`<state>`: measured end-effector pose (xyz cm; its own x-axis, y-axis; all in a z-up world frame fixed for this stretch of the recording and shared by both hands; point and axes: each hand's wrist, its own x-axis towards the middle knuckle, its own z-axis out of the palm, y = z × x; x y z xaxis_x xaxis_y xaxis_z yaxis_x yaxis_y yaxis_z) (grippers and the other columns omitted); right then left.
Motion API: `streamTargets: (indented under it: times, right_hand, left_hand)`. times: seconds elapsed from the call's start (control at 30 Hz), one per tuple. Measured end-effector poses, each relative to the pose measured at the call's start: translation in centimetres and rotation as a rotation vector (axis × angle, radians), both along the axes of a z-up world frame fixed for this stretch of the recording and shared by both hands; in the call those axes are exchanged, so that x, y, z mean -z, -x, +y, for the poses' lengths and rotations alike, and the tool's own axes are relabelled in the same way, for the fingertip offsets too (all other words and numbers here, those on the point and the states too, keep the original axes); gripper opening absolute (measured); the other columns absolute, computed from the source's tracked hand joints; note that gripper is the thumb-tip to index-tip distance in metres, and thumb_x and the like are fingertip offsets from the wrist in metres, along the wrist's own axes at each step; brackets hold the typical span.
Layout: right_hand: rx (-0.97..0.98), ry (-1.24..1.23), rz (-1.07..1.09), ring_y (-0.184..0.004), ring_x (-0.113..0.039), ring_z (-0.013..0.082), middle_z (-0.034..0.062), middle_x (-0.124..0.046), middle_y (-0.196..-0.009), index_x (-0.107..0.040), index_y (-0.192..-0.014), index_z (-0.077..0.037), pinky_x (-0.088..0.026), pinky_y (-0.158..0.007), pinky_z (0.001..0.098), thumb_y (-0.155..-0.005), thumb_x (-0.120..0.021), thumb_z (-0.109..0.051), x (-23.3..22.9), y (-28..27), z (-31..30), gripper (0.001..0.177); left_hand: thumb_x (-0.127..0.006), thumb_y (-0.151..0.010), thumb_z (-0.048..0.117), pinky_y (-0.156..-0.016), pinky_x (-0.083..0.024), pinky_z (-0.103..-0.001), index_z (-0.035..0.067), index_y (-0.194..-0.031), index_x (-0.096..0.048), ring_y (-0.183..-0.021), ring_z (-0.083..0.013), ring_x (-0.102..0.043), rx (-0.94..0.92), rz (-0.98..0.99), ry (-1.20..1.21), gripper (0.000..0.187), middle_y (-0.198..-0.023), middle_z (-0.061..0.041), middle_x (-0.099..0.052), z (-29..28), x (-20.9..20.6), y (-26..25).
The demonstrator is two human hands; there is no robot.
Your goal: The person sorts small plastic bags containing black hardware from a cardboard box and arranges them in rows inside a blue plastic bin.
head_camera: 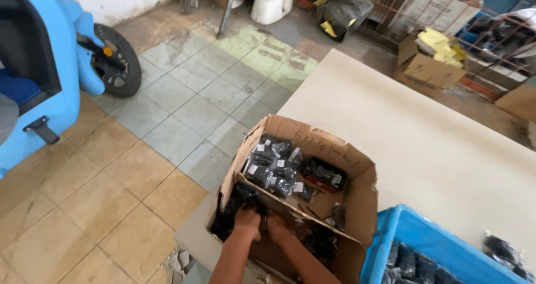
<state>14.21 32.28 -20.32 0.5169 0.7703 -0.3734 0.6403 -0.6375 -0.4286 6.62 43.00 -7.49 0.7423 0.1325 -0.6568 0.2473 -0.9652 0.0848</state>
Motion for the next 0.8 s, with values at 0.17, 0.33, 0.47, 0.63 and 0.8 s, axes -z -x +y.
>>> streamTargets:
  times: [0.17,0.33,0.47,0.63,0.8]
  right_hand:
    - [-0.089,0.123,0.011,-0.097,-0.044,0.0373,0.0220,-0.045,-0.099,-0.043,-0.095,-0.001,-0.037,-0.083,0.0456,-0.078,-0.040,-0.002,4.6,1.2,-5.4,0.017]
    - [-0.098,-0.090,-0.056,-0.055,-0.054,0.0273,0.0133,-0.053,-0.054,-0.048,-0.050,-0.007,-0.040,-0.053,0.0402,-0.063,-0.067,-0.017,-2.8,2.8,-6.5,0.025]
    - [0.206,-0.409,0.069,-0.075,-0.064,0.0160,0.0016,-0.068,-0.077,-0.068,-0.076,-0.014,-0.047,-0.068,0.0277,-0.064,-0.058,-0.009,-9.5,3.6,-8.5,0.017]
    - [0.524,-0.759,0.174,-0.073,-0.063,0.0067,-0.0021,-0.072,-0.079,-0.071,-0.083,-0.015,-0.047,-0.068,0.0189,-0.066,-0.057,0.002,-13.9,3.7,-13.8,0.028]
    - [0.971,-1.115,0.395,-0.075,-0.057,0.0140,0.0073,-0.068,-0.083,-0.070,-0.093,-0.003,-0.047,-0.067,0.0272,-0.070,-0.063,0.002,-20.3,4.2,-22.1,0.024]
  left_hand:
    - [-0.069,-0.060,0.033,-0.082,-0.043,-0.032,0.013,-0.095,-0.062,-0.093,-0.0234,-0.057,0.026,-0.005,0.097,0.041,-0.098,-0.006,-0.060,-1.3,-0.4,0.5]
    - [-0.068,-0.065,0.028,-0.073,-0.048,-0.035,0.007,-0.092,-0.058,-0.088,-0.0263,-0.058,0.062,0.121,0.187,0.035,-0.096,-0.011,-0.057,-1.6,-2.7,1.1]
    - [-0.070,-0.056,0.033,-0.072,-0.046,-0.031,0.019,-0.103,-0.059,-0.088,-0.0176,-0.056,-0.057,0.044,0.468,0.050,-0.096,-0.004,-0.058,-2.3,-0.1,1.4]
    - [-0.071,-0.051,0.020,-0.075,-0.045,-0.022,0.017,-0.096,-0.064,-0.081,-0.0038,-0.052,-0.183,-0.424,1.114,0.045,-0.089,0.006,-0.064,-7.3,2.1,2.5]
    - [-0.078,-0.053,0.010,-0.079,-0.046,-0.024,0.010,-0.108,-0.060,-0.089,-0.0128,-0.059,-0.759,-0.535,1.414,0.057,-0.096,-0.004,-0.066,-14.6,-8.3,3.1]
